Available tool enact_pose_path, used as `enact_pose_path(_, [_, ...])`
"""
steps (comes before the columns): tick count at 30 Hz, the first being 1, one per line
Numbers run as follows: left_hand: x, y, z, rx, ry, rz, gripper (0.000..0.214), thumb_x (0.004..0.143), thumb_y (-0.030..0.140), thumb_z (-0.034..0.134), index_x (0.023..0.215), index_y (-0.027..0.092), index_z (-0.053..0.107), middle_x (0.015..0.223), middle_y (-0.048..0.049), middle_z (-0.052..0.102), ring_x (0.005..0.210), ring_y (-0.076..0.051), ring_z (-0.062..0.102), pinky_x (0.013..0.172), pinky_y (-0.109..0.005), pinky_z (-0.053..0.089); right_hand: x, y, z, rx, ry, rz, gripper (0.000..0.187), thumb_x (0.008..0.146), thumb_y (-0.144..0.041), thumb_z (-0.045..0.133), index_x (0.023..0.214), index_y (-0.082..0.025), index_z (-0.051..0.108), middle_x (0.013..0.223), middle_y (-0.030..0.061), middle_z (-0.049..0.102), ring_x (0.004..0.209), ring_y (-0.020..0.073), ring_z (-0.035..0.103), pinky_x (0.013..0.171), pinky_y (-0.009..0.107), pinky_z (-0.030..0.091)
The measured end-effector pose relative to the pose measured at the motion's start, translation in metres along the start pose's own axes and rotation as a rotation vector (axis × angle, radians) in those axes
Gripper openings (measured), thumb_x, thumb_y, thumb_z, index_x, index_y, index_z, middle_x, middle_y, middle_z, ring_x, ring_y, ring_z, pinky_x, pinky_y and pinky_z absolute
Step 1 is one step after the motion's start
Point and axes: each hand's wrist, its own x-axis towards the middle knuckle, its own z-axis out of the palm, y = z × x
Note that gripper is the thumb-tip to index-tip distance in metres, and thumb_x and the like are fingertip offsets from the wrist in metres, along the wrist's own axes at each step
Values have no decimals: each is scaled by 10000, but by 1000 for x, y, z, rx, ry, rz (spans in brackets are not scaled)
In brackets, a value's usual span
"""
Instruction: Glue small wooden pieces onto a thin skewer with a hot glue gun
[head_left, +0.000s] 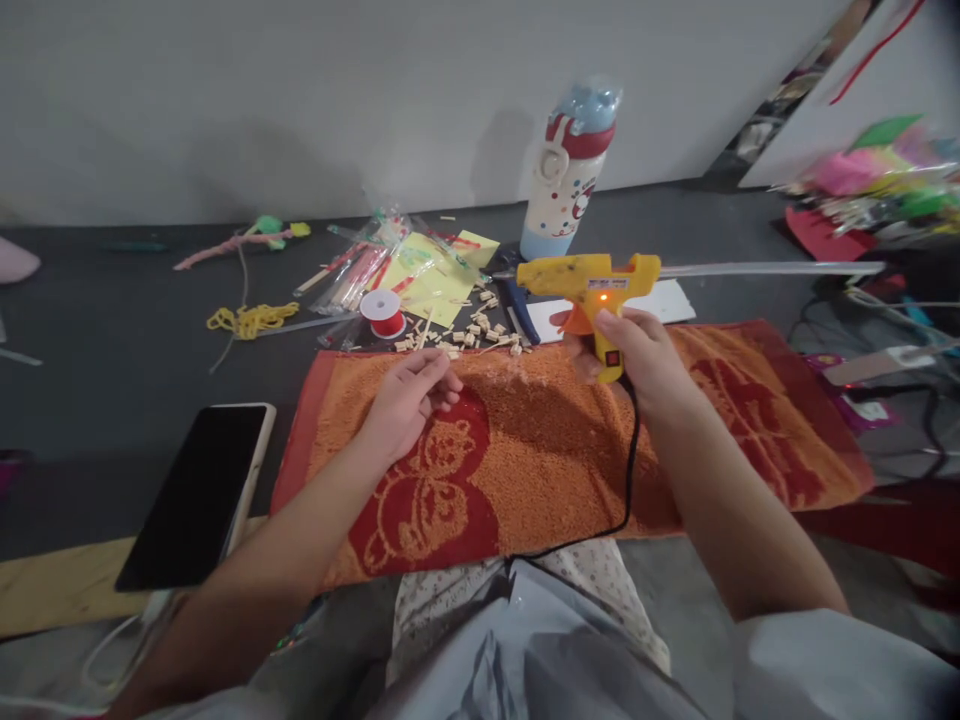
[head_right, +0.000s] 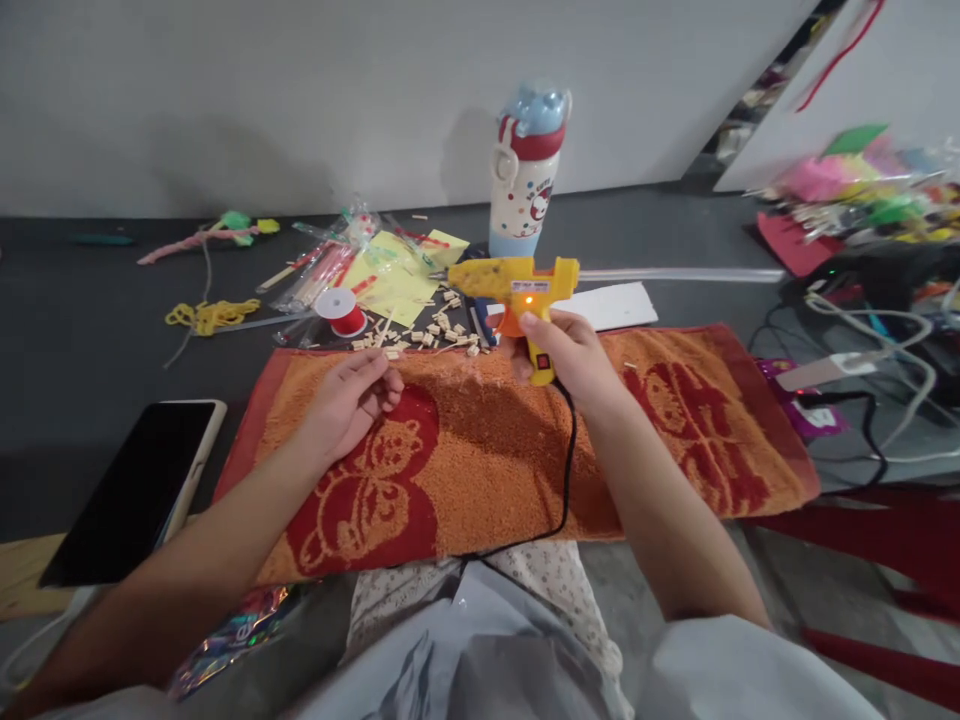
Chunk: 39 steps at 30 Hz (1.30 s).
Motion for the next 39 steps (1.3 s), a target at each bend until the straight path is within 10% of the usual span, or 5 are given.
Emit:
enact_pose_path(11, [2,2,-1,-63,40,-63,231,741,301,744,805,166,568,568,18,636,480,-71,558,461,-162,396,-5,26,5,-167,-240,141,438,813,-609,606,720,-182,639,631,29,623,459,100,548,425,241,412])
enact_pose_path(39, [1,1,-2,-47,-21,-89,220,724,297,766,772,161,600,582,6,662,487,-71,578,436,-151,396,-7,30,5,-248,-278,103,493,843,-606,571,664,-147,596,600,19,605,455,67,535,437,196,429])
